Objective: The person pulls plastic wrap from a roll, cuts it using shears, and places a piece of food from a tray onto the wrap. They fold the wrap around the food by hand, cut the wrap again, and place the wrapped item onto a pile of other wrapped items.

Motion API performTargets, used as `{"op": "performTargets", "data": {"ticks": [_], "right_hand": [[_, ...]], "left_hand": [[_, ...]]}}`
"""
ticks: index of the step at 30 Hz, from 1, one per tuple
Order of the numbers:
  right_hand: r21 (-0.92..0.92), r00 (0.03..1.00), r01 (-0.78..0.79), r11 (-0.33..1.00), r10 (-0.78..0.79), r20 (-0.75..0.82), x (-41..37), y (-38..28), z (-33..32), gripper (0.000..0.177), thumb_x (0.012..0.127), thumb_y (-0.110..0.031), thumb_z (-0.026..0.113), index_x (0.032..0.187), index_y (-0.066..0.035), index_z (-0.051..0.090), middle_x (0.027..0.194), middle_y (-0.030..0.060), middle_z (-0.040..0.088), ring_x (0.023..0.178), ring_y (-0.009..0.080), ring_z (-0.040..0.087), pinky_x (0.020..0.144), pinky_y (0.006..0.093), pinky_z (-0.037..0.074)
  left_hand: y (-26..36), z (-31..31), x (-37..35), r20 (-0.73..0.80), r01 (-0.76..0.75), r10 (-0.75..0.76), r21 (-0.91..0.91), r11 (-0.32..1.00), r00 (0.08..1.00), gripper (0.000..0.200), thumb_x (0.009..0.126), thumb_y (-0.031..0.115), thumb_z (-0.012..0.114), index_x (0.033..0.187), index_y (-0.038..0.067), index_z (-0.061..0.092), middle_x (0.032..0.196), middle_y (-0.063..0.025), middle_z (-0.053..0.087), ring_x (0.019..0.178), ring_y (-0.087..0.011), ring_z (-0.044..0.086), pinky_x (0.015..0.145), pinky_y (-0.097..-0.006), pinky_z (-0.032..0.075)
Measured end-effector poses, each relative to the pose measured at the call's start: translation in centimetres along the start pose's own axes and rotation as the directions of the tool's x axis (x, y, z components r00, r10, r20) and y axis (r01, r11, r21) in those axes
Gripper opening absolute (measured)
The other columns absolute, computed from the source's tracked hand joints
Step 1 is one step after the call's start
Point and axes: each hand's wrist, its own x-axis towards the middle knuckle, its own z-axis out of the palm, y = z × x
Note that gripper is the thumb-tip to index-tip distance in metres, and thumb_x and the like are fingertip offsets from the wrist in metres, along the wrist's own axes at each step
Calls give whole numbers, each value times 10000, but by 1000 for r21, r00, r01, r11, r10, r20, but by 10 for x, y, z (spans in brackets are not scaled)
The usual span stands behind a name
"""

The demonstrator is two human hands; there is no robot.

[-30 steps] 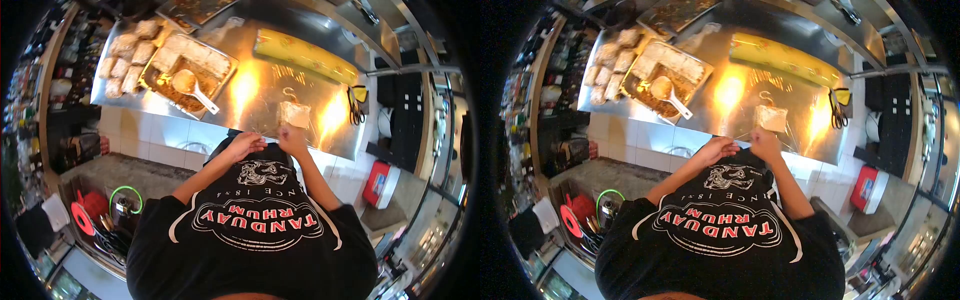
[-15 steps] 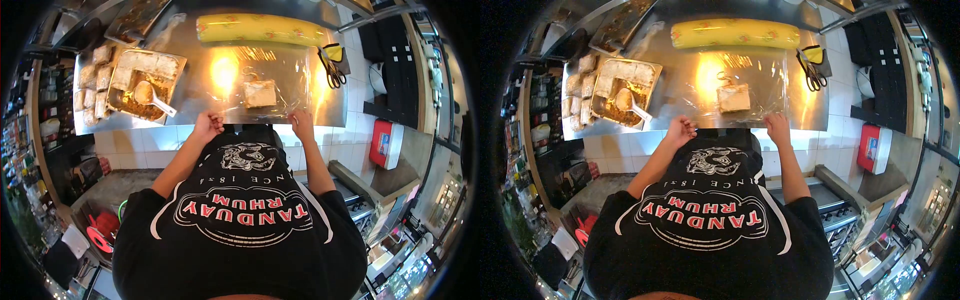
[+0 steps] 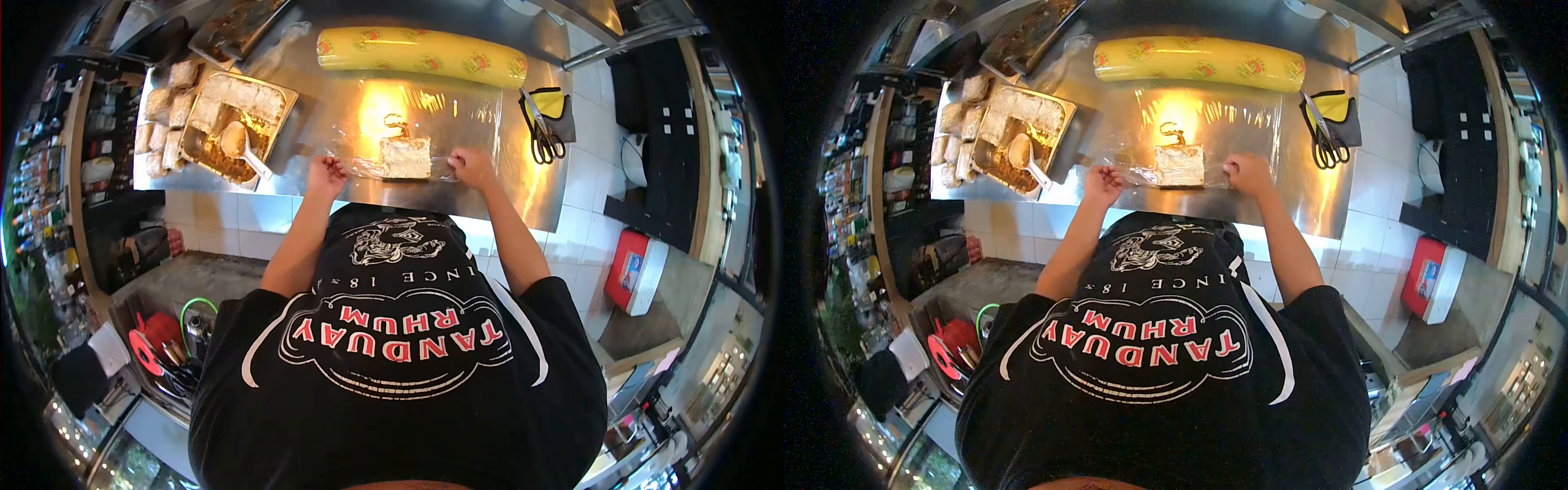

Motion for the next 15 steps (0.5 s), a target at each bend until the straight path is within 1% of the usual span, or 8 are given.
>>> {"op": "performTargets", "data": {"ticks": [4,7,8,9,10,12,13,15], "right_hand": [[-109,996,51,993,-59,-71,-3,7,7,116,778,-202,649,807,-94,621,691,131,604,660,290,596,608,396,452],[-137,998,58,989,-61,-15,-5,0,3,128,787,-210,644,809,-86,625,690,126,602,675,269,602,623,376,464],[-32,997,71,997,-72,-12,-8,-6,-1,136,790,-207,646,807,-74,623,705,127,605,693,265,603,636,366,471],[72,997,78,994,-77,-7,-11,-12,-7,145,793,-204,649,805,-62,621,719,129,609,710,260,604,649,355,478],[78,995,102,992,-102,5,-13,-23,-11,145,793,-204,649,805,-62,621,719,129,609,710,260,604,649,355,478],[429,1000,13,903,-17,5,-18,-40,-15,107,769,-148,639,814,-58,605,681,102,585,621,277,575,634,399,455],[428,1000,17,904,-25,15,-17,-38,-14,107,769,-148,639,814,-58,605,681,102,585,621,277,575,634,399,455],[276,991,84,957,-110,79,-10,-35,-13,93,744,-98,647,809,-46,606,704,93,586,673,287,573,669,398,457]], "left_hand": [[-11,-12,13,32,-98,99,-15,995,995,173,838,206,452,694,112,430,632,-37,491,564,-152,471,482,-295,386],[-23,-1,-20,-37,-372,403,314,874,915,208,852,270,503,774,79,476,658,-54,494,613,-177,509,523,-313,426],[-29,2,-31,165,-666,766,626,405,621,250,845,309,545,842,63,504,695,-72,526,664,-203,538,614,-351,442],[-30,5,-40,477,-652,843,726,-219,249,316,837,348,586,911,46,531,733,-89,558,716,-228,568,704,-389,459],[-25,9,-51,461,-641,856,735,-220,235,316,837,348,586,911,46,531,733,-89,558,716,-228,568,704,-389,459],[-20,17,-69,902,-609,369,425,-669,223,545,791,389,687,1176,62,481,1061,-121,587,854,-255,584,855,-444,398],[-19,15,-67,897,-604,380,435,-667,226,545,791,389,687,1176,62,481,1061,-121,587,854,-255,584,855,-444,398],[-12,15,-57,866,-639,175,469,-610,468,469,788,377,686,1146,104,554,1062,-89,621,893,-251,591,920,-445,335]]}}
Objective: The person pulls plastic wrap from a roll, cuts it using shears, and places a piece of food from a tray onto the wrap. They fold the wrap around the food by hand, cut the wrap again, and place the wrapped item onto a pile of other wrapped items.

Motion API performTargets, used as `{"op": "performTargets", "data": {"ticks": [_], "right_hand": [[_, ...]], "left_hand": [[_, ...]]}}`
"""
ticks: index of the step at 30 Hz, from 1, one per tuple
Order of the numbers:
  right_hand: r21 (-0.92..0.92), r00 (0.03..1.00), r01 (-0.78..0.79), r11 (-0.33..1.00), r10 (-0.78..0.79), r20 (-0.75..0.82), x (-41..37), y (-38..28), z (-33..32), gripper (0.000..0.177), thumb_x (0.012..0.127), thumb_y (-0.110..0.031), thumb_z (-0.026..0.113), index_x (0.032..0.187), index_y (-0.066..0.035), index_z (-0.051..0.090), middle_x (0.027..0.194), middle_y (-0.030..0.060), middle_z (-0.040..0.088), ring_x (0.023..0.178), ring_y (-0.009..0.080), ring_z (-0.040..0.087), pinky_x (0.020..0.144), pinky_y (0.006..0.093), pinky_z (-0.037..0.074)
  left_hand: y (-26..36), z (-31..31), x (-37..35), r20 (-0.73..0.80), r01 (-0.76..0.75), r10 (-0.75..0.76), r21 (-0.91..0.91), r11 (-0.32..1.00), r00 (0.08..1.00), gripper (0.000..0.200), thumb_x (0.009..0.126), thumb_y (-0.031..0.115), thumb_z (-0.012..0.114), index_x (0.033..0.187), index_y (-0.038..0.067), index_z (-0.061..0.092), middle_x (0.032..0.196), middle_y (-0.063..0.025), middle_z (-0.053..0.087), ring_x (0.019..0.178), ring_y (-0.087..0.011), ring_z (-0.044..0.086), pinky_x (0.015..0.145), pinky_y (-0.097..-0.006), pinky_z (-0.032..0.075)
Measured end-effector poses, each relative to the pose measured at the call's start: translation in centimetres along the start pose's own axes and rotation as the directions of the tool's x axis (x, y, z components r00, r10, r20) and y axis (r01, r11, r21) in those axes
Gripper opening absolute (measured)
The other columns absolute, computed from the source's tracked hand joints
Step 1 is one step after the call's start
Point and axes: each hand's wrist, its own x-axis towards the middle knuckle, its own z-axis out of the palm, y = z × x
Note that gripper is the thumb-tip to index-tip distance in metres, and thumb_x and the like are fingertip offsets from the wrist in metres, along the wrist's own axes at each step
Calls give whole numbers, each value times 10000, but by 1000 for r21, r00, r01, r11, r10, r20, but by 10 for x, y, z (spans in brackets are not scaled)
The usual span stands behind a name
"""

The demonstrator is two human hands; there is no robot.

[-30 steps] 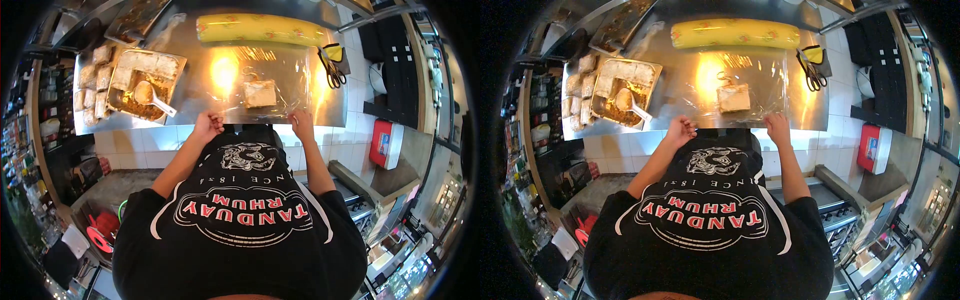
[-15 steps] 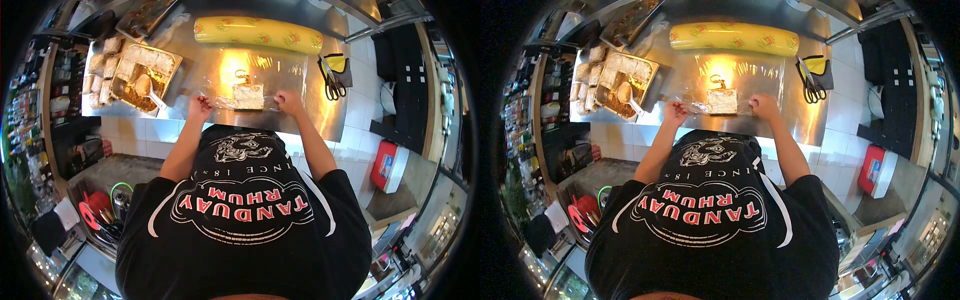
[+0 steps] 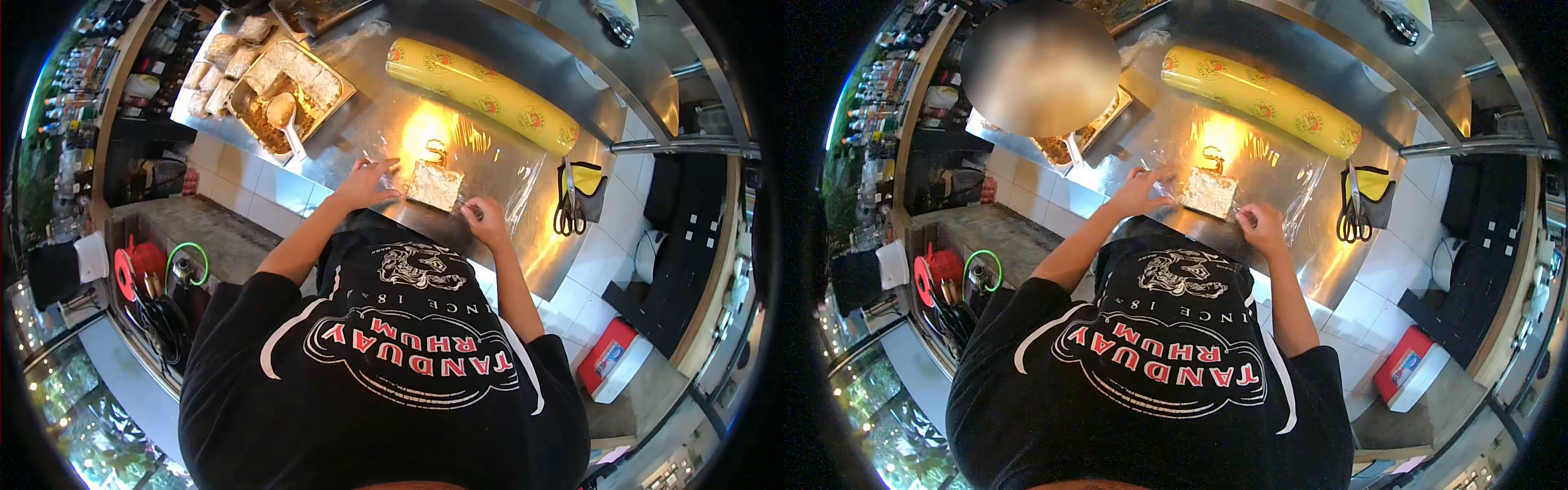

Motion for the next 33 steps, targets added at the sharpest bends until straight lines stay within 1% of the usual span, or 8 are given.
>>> {"op": "performTargets", "data": {"ticks": [1,3,6,11,24,28,30,33], "right_hand": [[-3,1000,5,1000,-5,6,2,-4,-5,93,744,-98,647,809,-46,606,704,93,586,673,287,573,669,398,457],[-87,974,225,971,-225,7,5,-15,-15,78,733,-86,644,795,-67,600,786,76,597,781,294,565,721,395,443],[-127,955,295,947,-290,59,-2,-13,-15,114,701,-79,657,778,-59,576,892,89,596,890,313,545,772,389,424],[-194,974,213,958,-192,121,-4,-36,-17,102,696,-61,650,771,-88,587,932,40,591,930,291,532,815,413,395],[-143,972,181,973,-155,177,0,-57,-20,128,639,-71,672,721,-73,573,1044,75,564,1046,301,493,888,418,386],[-173,970,177,969,-142,198,4,-60,-23,134,637,-71,673,719,-64,567,974,95,580,972,310,527,840,414,411],[-72,957,129,989,-106,270,10,-49,-26,144,697,-86,678,780,-50,567,889,98,582,900,308,557,801,378,435],[-26,997,46,999,-44,61,18,-37,-19,125,721,-101,652,778,-21,574,778,151,587,761,336,580,696,387,460]], "left_hand": [[1,-5,1,-6,5,-5,-1,1000,1000,469,788,377,686,1146,104,554,1062,-89,621,893,-251,591,920,-445,335],[0,-18,4,252,-42,36,19,999,967,231,800,320,661,921,126,632,833,-9,640,871,-183,590,908,-413,332],[10,-31,-1,251,-138,144,-43,990,957,155,823,287,650,840,133,647,848,-2,647,862,-184,594,904,-392,338],[3,-33,-7,104,-252,260,-83,964,960,108,814,232,655,840,129,637,830,-18,640,863,-190,596,875,-355,370],[-8,-48,0,261,-319,348,-149,936,900,129,823,247,639,853,121,641,859,-27,646,886,-214,596,875,-356,394],[-10,-52,6,313,-289,346,-215,933,885,116,842,226,622,866,113,631,871,-41,642,892,-230,592,884,-351,386],[-9,-55,11,274,-226,292,-248,942,916,105,853,206,607,879,105,623,875,-55,639,897,-239,590,879,-360,392],[-15,-39,25,168,-129,182,-286,950,969,87,870,158,576,904,83,602,883,-89,632,887,-266,588,850,-375,416]]}}
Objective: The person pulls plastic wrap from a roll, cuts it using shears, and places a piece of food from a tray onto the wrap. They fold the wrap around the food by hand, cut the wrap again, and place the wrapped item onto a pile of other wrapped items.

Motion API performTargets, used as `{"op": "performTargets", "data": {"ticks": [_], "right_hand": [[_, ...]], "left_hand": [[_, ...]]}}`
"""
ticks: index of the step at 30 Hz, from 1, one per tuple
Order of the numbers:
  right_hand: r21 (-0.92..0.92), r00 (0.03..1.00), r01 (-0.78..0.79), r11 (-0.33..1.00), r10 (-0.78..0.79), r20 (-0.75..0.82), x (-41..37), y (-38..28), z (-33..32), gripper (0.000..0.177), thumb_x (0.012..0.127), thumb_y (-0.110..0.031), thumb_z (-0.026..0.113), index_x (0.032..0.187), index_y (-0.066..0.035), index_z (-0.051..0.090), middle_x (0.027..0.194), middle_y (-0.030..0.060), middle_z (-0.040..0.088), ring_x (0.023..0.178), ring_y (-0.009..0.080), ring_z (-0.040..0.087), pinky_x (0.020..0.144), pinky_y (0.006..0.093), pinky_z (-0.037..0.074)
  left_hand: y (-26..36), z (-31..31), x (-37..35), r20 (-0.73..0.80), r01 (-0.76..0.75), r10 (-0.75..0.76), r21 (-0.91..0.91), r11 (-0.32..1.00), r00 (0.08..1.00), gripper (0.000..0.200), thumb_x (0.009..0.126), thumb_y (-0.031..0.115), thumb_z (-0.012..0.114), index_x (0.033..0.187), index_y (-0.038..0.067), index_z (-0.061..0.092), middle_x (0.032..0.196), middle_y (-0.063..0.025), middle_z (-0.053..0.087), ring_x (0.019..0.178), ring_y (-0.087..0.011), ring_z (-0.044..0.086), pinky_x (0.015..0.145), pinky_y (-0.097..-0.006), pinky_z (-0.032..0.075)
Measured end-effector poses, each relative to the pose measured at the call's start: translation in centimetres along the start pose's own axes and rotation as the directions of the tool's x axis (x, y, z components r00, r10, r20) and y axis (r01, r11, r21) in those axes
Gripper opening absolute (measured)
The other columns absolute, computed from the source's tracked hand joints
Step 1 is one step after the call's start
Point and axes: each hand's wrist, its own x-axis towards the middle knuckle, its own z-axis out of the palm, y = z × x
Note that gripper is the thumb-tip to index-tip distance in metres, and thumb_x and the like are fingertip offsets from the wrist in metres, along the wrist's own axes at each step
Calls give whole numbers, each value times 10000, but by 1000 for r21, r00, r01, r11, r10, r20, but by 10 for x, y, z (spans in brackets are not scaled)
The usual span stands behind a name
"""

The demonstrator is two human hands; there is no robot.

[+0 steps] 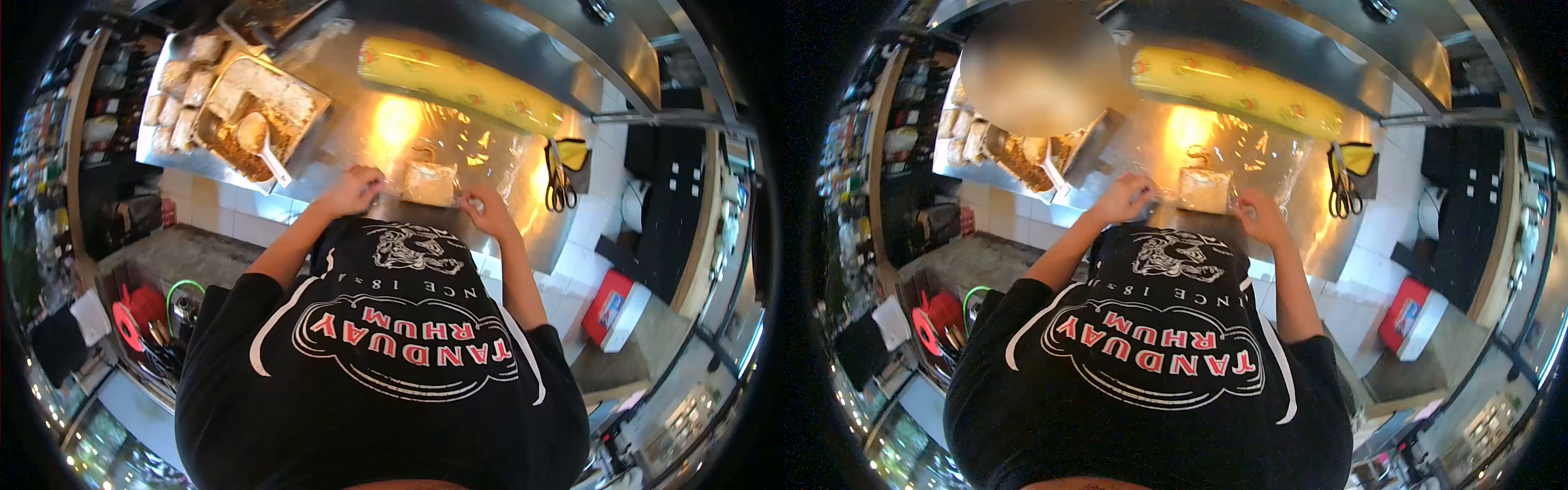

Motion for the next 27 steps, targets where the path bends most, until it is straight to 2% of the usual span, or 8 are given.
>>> {"op": "performTargets", "data": {"ticks": [1,6,11,13,19,22,25,27], "right_hand": [[-3,1000,-23,1000,23,-16,3,8,3,125,721,-101,652,778,-21,574,778,151,587,761,336,580,696,387,460],[62,973,-199,978,205,-102,12,53,30,164,801,-181,629,870,-33,614,802,167,639,734,309,634,659,383,485],[-2,932,-332,943,328,-154,13,52,40,171,778,-204,652,877,-65,633,748,146,642,709,289,646,646,373,497],[-32,914,-381,924,371,-167,15,47,41,168,771,-207,657,870,-74,637,721,136,641,700,291,647,642,376,498],[-127,910,-361,924,319,-267,17,49,50,149,748,-213,667,777,-77,612,670,117,634,661,308,630,633,394,490],[-183,914,-336,924,273,-299,16,53,54,167,746,-227,669,765,-74,605,641,109,625,641,307,628,641,407,481],[-198,915,-361,911,305,-265,15,47,49,162,732,-235,672,797,-97,616,716,92,631,706,304,618,675,419,465],[-364,896,-185,913,5,-444,11,40,47,194,713,-230,680,851,-110,615,822,85,612,790,296,587,703,418,449]], "left_hand": [[-8,3,6,-106,53,-52,6,999,993,80,877,132,561,918,68,589,889,-108,628,873,-284,589,827,-381,434],[-37,19,26,-131,143,-153,-82,986,980,93,876,104,560,933,30,554,866,-140,625,810,-327,599,733,-382,473],[-54,31,27,-130,208,-229,-157,965,965,84,869,135,573,898,60,553,854,-141,617,807,-334,599,698,-402,473],[-60,37,25,-158,204,-194,54,977,968,159,858,169,596,930,36,549,863,-155,629,806,-359,601,681,-425,474],[-64,71,30,-379,279,-142,335,900,914,121,869,203,573,918,94,557,856,-105,606,818,-315,574,733,-421,443],[-58,74,34,-378,269,-85,466,843,922,122,860,199,576,934,105,556,882,-83,595,848,-282,559,747,-391,427],[-61,67,35,-468,285,-41,463,840,883,127,849,199,573,935,107,560,897,-64,586,865,-266,548,766,-391,414],[-49,60,28,-504,314,-36,479,820,863,122,840,184,569,925,96,561,899,-76,585,870,-272,544,784,-406,406]]}}
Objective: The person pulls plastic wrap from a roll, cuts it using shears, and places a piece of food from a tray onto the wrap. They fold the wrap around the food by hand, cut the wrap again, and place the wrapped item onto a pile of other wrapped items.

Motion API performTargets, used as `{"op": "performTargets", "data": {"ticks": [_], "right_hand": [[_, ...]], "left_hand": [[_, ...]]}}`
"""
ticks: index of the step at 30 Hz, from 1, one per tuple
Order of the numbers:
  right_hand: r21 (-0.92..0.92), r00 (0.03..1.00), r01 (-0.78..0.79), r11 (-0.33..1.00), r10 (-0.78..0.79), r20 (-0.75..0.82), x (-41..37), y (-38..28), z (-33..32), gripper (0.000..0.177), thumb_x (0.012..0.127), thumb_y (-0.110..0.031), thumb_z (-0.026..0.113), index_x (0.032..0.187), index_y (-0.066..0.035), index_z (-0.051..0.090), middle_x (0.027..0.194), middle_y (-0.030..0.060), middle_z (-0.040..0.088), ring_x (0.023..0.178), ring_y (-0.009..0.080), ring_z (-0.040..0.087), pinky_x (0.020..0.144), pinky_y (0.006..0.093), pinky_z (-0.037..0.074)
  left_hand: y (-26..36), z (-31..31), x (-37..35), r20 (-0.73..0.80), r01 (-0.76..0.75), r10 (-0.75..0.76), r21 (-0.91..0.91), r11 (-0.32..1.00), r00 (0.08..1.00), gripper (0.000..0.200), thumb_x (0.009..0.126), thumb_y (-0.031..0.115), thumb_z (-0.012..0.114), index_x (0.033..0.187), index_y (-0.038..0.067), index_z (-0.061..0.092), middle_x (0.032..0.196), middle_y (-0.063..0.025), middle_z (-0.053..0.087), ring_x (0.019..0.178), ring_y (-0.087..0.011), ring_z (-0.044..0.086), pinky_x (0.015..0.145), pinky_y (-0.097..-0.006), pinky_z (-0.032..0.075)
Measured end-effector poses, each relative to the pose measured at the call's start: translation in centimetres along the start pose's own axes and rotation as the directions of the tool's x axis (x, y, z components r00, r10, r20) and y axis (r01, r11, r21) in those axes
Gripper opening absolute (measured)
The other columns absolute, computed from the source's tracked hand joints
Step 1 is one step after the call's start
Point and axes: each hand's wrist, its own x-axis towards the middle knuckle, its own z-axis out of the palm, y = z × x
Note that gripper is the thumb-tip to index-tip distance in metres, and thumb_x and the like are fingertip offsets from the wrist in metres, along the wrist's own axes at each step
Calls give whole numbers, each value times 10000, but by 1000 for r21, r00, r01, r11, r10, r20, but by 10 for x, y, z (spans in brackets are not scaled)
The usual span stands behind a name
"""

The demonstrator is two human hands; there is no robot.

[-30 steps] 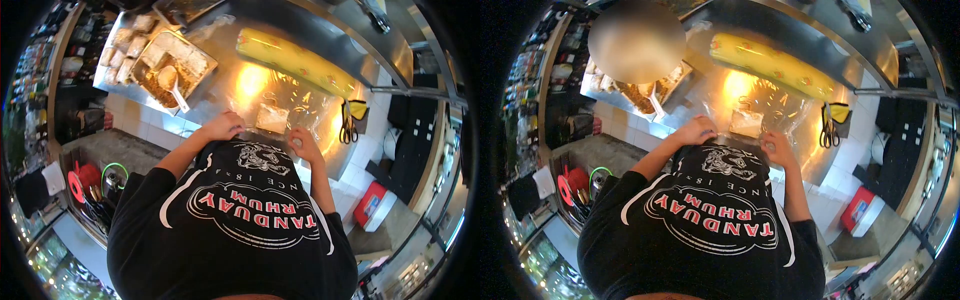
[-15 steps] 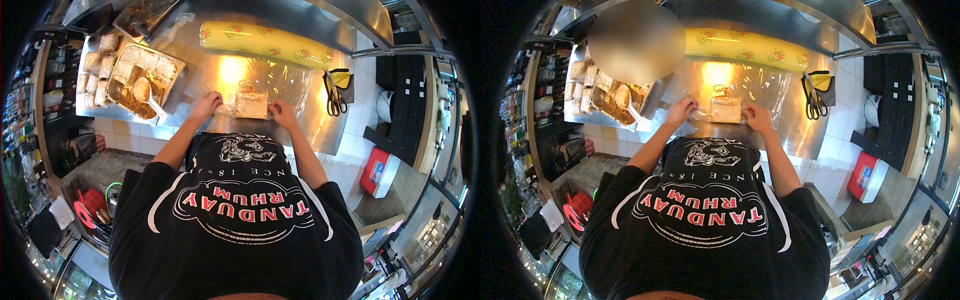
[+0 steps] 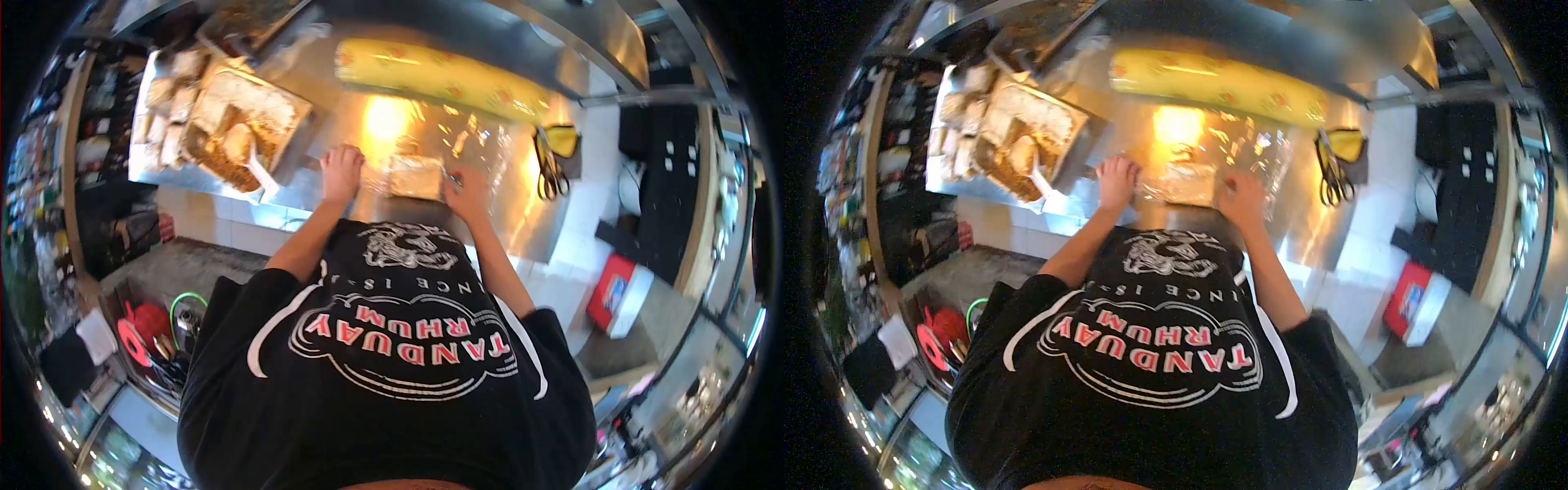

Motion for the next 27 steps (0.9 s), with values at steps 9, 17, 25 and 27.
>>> {"op": "performTargets", "data": {"ticks": [9,17,25,27], "right_hand": [[283,933,-361,889,341,120,-13,-51,-23,152,780,-88,626,913,-32,580,754,107,545,664,195,532,584,283,424],[96,979,165,982,-175,105,-20,-70,13,264,747,-33,583,1010,-7,586,1016,188,541,985,359,505,866,434,409],[-17,973,138,990,-132,189,-14,-89,7,283,759,-43,570,1040,-9,581,1068,187,537,1039,352,490,915,419,397],[-37,973,184,982,-177,147,-11,-93,6,250,765,-28,572,1014,-8,590,1027,181,568,1003,349,526,887,405,425]], "left_hand": [[6,-31,-40,191,-163,324,-572,804,926,269,827,157,623,1077,64,584,1091,-138,599,1026,-300,578,896,-386,470],[11,-23,-39,78,-116,233,-691,714,969,358,776,59,600,1130,41,550,1136,-159,576,1043,-322,567,895,-383,468],[6,-15,-33,147,-9,183,-757,653,972,315,750,45,565,1064,41,555,1032,-155,598,957,-343,582,827,-414,480],[5,-20,-29,214,88,114,-748,658,970,269,761,64,555,1029,46,567,972,-152,600,926,-342,585,796,-417,486]]}}
